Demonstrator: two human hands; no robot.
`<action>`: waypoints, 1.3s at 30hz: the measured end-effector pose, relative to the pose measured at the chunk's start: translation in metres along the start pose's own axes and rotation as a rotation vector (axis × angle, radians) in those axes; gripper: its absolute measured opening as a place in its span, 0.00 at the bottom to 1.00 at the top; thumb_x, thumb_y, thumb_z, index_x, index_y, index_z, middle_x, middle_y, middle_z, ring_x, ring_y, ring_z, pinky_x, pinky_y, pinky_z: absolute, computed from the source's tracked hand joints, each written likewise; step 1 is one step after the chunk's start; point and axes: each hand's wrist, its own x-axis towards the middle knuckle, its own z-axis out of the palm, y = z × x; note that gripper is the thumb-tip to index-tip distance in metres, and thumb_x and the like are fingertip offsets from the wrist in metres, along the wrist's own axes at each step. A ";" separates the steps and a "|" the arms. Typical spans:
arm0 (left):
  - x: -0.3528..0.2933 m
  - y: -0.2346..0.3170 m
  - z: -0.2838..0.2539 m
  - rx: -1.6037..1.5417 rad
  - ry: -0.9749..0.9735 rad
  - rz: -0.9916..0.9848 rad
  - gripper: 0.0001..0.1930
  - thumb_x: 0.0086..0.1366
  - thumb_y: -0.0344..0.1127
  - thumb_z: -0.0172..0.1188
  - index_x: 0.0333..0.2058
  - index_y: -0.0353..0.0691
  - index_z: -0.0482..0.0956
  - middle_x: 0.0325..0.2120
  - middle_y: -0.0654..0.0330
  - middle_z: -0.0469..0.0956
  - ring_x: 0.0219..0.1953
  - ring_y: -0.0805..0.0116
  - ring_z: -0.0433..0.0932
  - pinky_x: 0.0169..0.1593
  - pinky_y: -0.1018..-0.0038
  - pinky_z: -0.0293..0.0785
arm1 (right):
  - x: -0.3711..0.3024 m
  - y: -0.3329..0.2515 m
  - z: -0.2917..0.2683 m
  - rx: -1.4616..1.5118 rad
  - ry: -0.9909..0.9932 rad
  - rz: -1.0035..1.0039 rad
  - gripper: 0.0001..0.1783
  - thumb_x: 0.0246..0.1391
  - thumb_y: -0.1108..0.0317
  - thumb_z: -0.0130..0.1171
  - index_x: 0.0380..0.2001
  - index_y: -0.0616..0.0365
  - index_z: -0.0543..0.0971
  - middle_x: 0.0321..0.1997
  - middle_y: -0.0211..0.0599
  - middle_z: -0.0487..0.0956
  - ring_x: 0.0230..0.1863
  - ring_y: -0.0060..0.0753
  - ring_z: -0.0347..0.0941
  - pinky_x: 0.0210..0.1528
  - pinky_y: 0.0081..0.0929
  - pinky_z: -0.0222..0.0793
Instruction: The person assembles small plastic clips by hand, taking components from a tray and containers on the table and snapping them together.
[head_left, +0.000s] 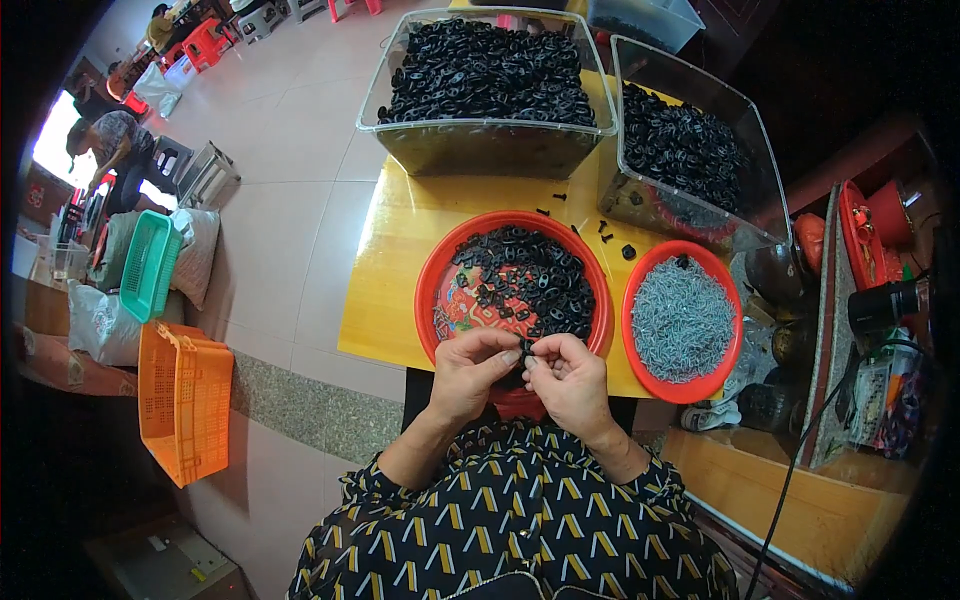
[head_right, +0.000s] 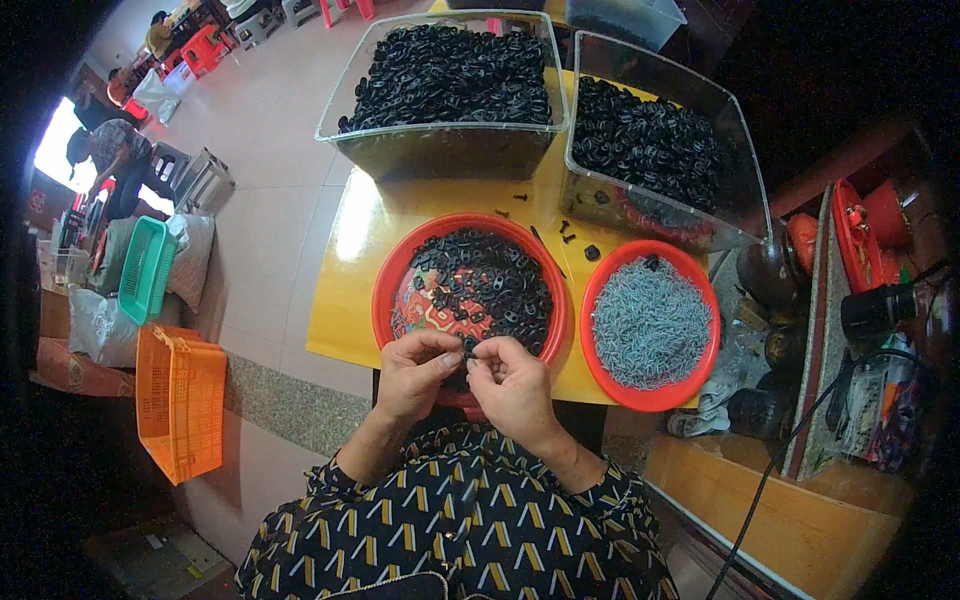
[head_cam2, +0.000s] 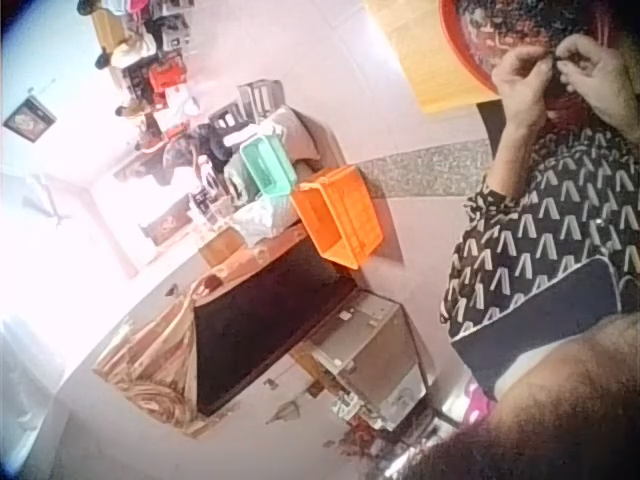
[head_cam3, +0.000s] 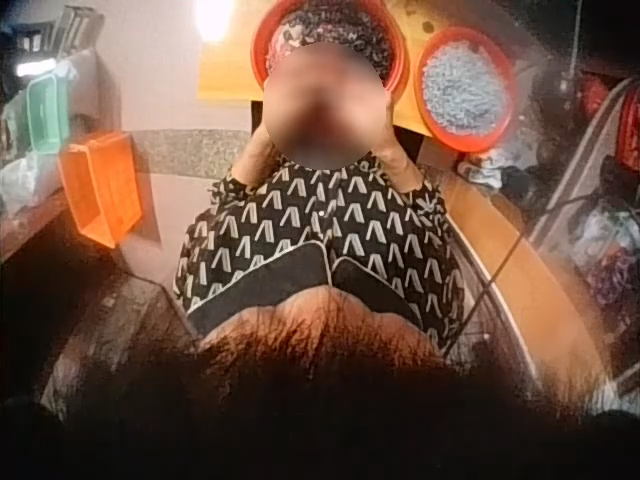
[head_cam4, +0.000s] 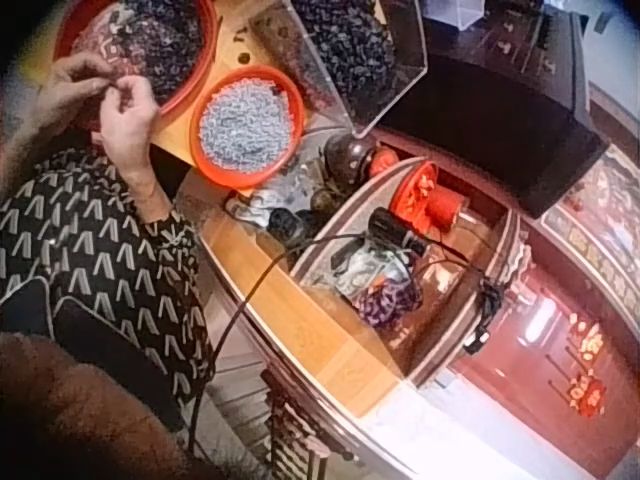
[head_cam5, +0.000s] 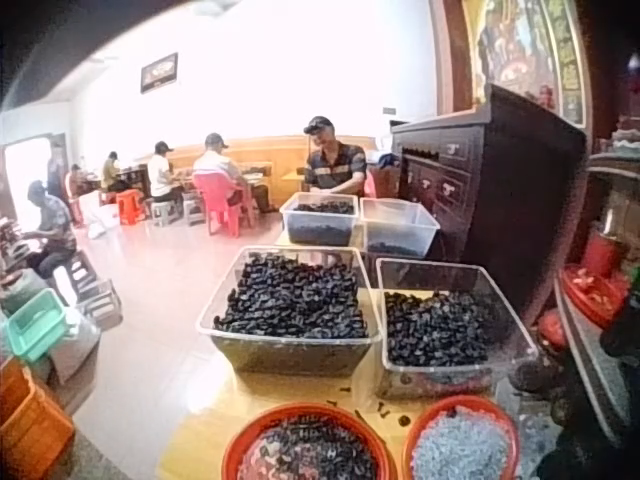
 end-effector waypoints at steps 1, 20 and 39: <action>0.000 0.001 0.000 0.000 0.000 -0.001 0.08 0.50 0.21 0.56 0.31 0.32 0.74 0.27 0.59 0.75 0.30 0.73 0.73 0.35 0.80 0.70 | 0.000 0.002 0.000 -0.013 0.003 -0.015 0.05 0.46 0.80 0.50 0.30 0.64 0.69 0.25 0.29 0.71 0.25 0.15 0.70 0.26 0.13 0.70; 0.007 0.007 0.007 0.582 -0.145 0.167 0.06 0.52 0.24 0.54 0.30 0.31 0.74 0.26 0.60 0.73 0.30 0.76 0.71 0.33 0.81 0.67 | 0.004 0.001 -0.005 -0.010 -0.001 -0.067 0.03 0.46 0.80 0.50 0.28 0.65 0.71 0.22 0.31 0.72 0.23 0.17 0.71 0.24 0.15 0.71; 0.081 0.009 0.034 1.282 -0.206 0.513 0.11 0.45 0.26 0.57 0.31 0.33 0.73 0.25 0.50 0.69 0.31 0.53 0.69 0.37 0.67 0.66 | 0.008 0.005 -0.042 0.226 0.070 0.021 0.06 0.48 0.80 0.48 0.32 0.67 0.68 0.27 0.34 0.70 0.26 0.19 0.70 0.27 0.16 0.69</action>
